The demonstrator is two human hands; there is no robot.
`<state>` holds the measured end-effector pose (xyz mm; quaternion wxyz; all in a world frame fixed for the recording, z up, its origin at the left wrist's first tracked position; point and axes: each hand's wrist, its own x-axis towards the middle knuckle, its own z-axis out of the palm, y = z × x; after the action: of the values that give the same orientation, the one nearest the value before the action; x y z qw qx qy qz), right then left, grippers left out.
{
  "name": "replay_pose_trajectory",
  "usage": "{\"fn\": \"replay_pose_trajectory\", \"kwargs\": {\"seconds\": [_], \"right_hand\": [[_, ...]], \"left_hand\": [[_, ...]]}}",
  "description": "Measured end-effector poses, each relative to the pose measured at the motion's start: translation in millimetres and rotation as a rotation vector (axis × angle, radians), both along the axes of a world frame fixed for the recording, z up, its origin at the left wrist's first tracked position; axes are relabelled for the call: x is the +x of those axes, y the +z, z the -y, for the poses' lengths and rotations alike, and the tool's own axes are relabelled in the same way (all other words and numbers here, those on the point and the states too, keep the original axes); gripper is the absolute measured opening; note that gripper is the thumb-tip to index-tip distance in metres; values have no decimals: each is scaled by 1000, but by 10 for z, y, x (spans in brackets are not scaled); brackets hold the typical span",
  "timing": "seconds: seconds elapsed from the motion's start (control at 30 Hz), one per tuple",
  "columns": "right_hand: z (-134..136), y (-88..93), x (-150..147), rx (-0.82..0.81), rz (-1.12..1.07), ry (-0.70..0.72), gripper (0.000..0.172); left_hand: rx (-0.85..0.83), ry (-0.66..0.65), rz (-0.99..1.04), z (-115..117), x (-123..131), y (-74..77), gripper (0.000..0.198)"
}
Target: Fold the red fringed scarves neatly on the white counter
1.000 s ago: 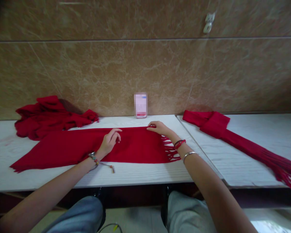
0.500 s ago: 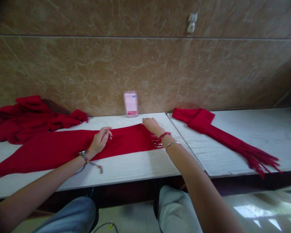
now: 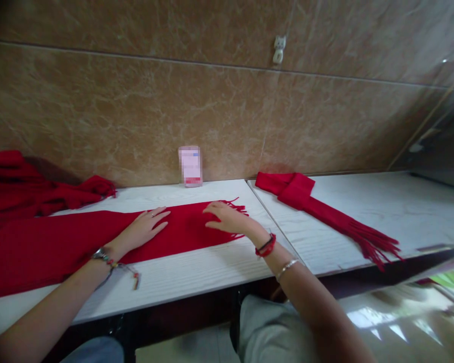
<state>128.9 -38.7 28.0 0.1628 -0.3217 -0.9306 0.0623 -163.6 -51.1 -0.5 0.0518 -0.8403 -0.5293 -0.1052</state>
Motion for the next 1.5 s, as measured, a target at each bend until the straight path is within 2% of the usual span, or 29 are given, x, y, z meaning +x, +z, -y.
{"fn": "replay_pose_trajectory", "kwargs": {"seconds": [0.07,0.2,0.33,0.47,0.6,0.8,0.87,1.0,1.03,1.13,1.33,1.5], "right_hand": [[222,-37,51,-61,64,101,45],[392,-103,193,-76,112,85,45],[294,-115,242,-45,55,48,57],[136,-70,192,-109,-50,-43,37],[-14,-18,184,-188,-165,-112,21],[-128,-14,221,-295,-192,-109,19],[-107,-25,202,-295,-207,-65,25],[16,-23,102,-89,-136,-31,49],[47,-15,76,-28,-106,-57,48],[89,25,49,52,-51,-145,29],[33,70,219,-19,-131,-211,18],[60,56,293,-50,-206,-192,18]], "left_hand": [[16,-74,-25,121,52,124,41],[-170,-285,-86,376,232,346,42],[-219,-253,-115,524,363,448,48],[-192,-239,-144,573,442,405,51],[-154,-200,-110,490,463,301,49],[-178,-151,150,240,316,308,37],[-172,-158,187,202,278,299,34],[-136,-173,214,199,261,232,30],[-127,-176,208,206,262,218,30],[-116,-174,187,228,264,203,31],[-130,-194,209,231,258,214,27],[-80,-213,260,223,266,193,23]]}}
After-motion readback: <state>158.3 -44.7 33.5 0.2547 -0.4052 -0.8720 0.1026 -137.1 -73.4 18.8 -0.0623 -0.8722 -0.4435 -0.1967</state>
